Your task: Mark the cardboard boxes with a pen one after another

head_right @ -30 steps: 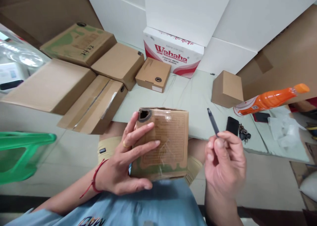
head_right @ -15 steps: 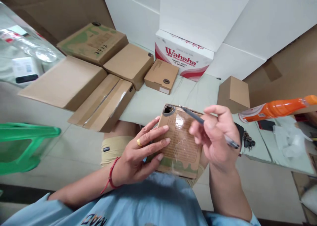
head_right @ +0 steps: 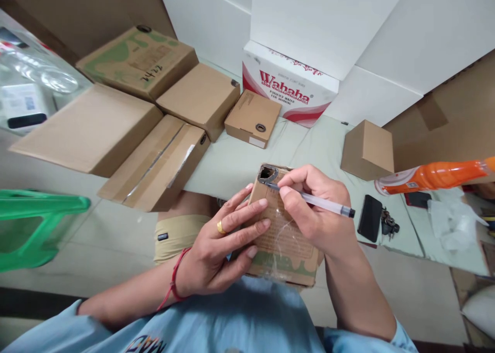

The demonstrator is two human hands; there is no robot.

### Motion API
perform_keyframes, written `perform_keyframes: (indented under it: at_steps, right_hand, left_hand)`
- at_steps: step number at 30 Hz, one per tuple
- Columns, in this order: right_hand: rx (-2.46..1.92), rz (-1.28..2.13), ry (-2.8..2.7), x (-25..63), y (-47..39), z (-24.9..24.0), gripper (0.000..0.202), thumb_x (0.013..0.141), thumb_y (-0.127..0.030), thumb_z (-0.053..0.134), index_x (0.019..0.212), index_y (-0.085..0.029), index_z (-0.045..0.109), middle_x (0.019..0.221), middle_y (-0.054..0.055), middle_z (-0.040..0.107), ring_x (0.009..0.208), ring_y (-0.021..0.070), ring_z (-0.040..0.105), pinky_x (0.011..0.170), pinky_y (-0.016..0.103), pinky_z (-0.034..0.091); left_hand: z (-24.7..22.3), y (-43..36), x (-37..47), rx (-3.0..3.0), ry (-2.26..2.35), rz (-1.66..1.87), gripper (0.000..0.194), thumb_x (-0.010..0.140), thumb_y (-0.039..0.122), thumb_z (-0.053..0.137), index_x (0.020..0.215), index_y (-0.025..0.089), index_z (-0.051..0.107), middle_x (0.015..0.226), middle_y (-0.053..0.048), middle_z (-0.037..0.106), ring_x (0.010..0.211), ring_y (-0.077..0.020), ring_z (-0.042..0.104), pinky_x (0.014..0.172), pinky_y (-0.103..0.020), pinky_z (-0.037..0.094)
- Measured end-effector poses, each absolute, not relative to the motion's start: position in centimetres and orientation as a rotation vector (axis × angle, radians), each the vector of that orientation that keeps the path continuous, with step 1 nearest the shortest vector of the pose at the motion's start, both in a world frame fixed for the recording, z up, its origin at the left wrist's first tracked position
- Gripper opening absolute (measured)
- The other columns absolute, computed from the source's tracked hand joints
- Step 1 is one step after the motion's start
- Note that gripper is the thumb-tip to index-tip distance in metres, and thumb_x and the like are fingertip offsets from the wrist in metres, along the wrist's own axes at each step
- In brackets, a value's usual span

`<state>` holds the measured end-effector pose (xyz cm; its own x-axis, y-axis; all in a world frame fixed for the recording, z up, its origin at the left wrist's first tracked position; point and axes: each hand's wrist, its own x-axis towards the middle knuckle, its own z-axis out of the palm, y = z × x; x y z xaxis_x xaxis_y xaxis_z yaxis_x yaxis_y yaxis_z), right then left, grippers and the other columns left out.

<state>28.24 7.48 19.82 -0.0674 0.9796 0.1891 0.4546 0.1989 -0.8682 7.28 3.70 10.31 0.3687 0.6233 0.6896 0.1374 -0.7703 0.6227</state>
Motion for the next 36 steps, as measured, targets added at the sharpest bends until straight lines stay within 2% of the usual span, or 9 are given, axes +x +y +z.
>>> perform_keyframes:
  at_steps: [4, 8, 11, 16, 19, 22, 28, 34, 36]
  right_hand:
    - [-1.455, 0.8, -1.693, 28.11, 7.51, 20.02, 0.006, 0.093, -0.025, 0.072, 0.089, -0.022, 0.075, 0.066, -0.003, 0.069, 0.056, 0.0122, 0.06, 0.05, 0.024, 0.043]
    - [-1.457, 0.685, -1.614, 27.95, 7.54, 19.97, 0.009, 0.09, -0.021, 0.071, 0.082, -0.022, 0.073, 0.059, -0.004, 0.064, 0.051, 0.0111, 0.053, 0.047, 0.024, 0.038]
    - [-1.484, 0.573, -1.567, 27.79, 7.62, 19.78, 0.009, 0.088, -0.02, 0.07, 0.079, -0.022, 0.072, 0.059, -0.003, 0.063, 0.052, 0.0114, 0.053, 0.046, 0.023, 0.037]
    - [-1.506, 0.47, -1.562, 27.72, 7.75, 19.45, 0.007, 0.091, -0.019, 0.07, 0.085, -0.022, 0.074, 0.064, -0.003, 0.068, 0.055, 0.0125, 0.06, 0.049, 0.023, 0.046]
    - [-1.49, 0.484, -1.579, 27.73, 7.64, 19.34, 0.004, 0.094, -0.024, 0.073, 0.092, -0.022, 0.077, 0.071, -0.001, 0.073, 0.06, 0.0134, 0.066, 0.053, 0.023, 0.051]
    - [-1.458, 0.536, -1.623, 27.67, 7.49, 19.41, 0.009, 0.097, -0.032, 0.077, 0.097, -0.023, 0.078, 0.076, 0.0, 0.077, 0.063, 0.0138, 0.069, 0.055, 0.023, 0.055]
    - [-1.517, 0.566, -1.675, 27.4, 7.7, 19.67, 0.013, 0.098, -0.035, 0.077, 0.102, -0.023, 0.079, 0.08, 0.001, 0.08, 0.067, 0.0149, 0.073, 0.061, 0.024, 0.059]
    - [-1.533, 0.454, -1.577, 27.5, 7.81, 19.23, 0.004, 0.093, -0.021, 0.073, 0.091, -0.023, 0.076, 0.07, -0.002, 0.072, 0.059, 0.0128, 0.064, 0.052, 0.022, 0.048]
    - [-1.506, 0.438, -1.537, 27.51, 7.68, 19.12, 0.006, 0.09, -0.019, 0.072, 0.086, -0.022, 0.074, 0.066, -0.003, 0.068, 0.056, 0.0122, 0.061, 0.05, 0.022, 0.045]
  left_hand:
    - [10.26, 3.78, 7.16, 2.166, 0.663, 1.376, 0.057, 0.097, 0.011, 0.06, 0.154, 0.016, 0.058, 0.16, -0.02, 0.063, 0.162, -0.0368, 0.045, 0.131, -0.068, 0.041]
    - [10.27, 3.81, 7.17, 2.164, 0.649, 1.375, 0.055, 0.096, 0.01, 0.061, 0.151, 0.012, 0.061, 0.159, -0.023, 0.063, 0.165, -0.0361, 0.041, 0.133, -0.065, 0.039]
    - [10.25, 3.81, 7.22, 2.161, 0.646, 1.38, 0.054, 0.097, 0.01, 0.061, 0.151, 0.013, 0.061, 0.158, -0.022, 0.064, 0.167, -0.0352, 0.037, 0.133, -0.065, 0.04]
    - [10.21, 3.8, 7.18, 2.166, 0.651, 1.385, 0.057, 0.099, 0.011, 0.059, 0.155, 0.016, 0.057, 0.159, -0.021, 0.063, 0.165, -0.0345, 0.04, 0.132, -0.067, 0.041]
    - [10.23, 3.8, 7.11, 2.161, 0.644, 1.375, 0.058, 0.1, 0.012, 0.06, 0.157, 0.017, 0.056, 0.16, -0.021, 0.062, 0.164, -0.0353, 0.042, 0.132, -0.068, 0.04]
    - [10.19, 3.78, 7.06, 2.161, 0.636, 1.379, 0.054, 0.099, 0.011, 0.06, 0.153, 0.013, 0.058, 0.159, -0.023, 0.063, 0.165, -0.0354, 0.039, 0.133, -0.067, 0.038]
    - [10.03, 3.73, 7.08, 2.141, 0.638, 1.377, 0.062, 0.099, 0.011, 0.06, 0.16, 0.018, 0.054, 0.162, -0.02, 0.06, 0.166, -0.0366, 0.039, 0.132, -0.069, 0.039]
    - [10.07, 3.86, 7.14, 2.141, 0.617, 1.396, 0.059, 0.097, 0.01, 0.06, 0.156, 0.014, 0.056, 0.158, -0.023, 0.064, 0.158, -0.0345, 0.051, 0.133, -0.068, 0.038]
    - [10.07, 3.85, 7.12, 2.14, 0.614, 1.397, 0.06, 0.097, 0.01, 0.059, 0.157, 0.015, 0.055, 0.158, -0.023, 0.064, 0.159, -0.0346, 0.051, 0.132, -0.068, 0.038]
